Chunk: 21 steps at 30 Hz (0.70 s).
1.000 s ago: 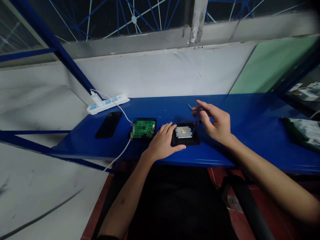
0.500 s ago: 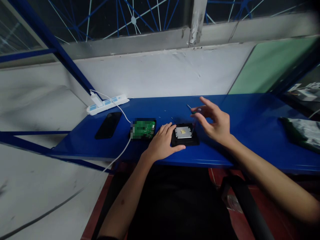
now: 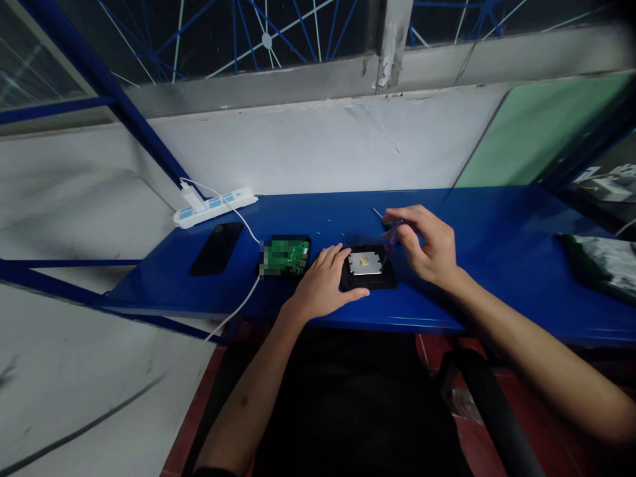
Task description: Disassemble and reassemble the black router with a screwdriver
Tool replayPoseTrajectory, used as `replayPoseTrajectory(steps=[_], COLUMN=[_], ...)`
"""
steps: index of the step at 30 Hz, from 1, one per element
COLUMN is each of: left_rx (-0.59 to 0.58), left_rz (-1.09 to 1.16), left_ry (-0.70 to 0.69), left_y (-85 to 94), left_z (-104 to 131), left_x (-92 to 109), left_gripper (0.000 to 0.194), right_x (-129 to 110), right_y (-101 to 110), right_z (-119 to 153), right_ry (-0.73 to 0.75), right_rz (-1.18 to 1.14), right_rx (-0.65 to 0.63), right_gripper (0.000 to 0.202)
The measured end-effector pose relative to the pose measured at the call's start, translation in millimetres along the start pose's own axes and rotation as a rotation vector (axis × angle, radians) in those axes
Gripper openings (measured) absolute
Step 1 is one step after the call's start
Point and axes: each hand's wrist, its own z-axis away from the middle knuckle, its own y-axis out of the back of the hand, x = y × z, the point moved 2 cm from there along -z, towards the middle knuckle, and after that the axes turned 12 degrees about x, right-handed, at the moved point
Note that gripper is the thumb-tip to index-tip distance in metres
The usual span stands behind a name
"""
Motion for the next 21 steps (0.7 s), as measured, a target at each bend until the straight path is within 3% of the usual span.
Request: replayPoseTrajectory(steps=[9, 17, 21], left_rx=[-0.001, -0.002, 0.010], left_rz=[-0.001, -0.021, -0.019], left_ry=[-0.002, -0.012, -0.018], left_y=[0.7, -0.4, -0.2], left_z=[-0.1, -0.2, -0.1], left_x=[0.3, -0.4, 0.0], left_gripper=[0.090, 0.089, 0.088], right_x=[5.7, -6.1, -4.6], right_y=[-0.1, -2.7, -2.5], right_z=[3.2, 0.9, 3.7], right_ry=[-0.072, 0.233, 0.230], right_rz=[0.031, 0.283, 0.276], right_rx=[0.022, 0.087, 0.022], right_gripper=[0.034, 0.034, 0.042])
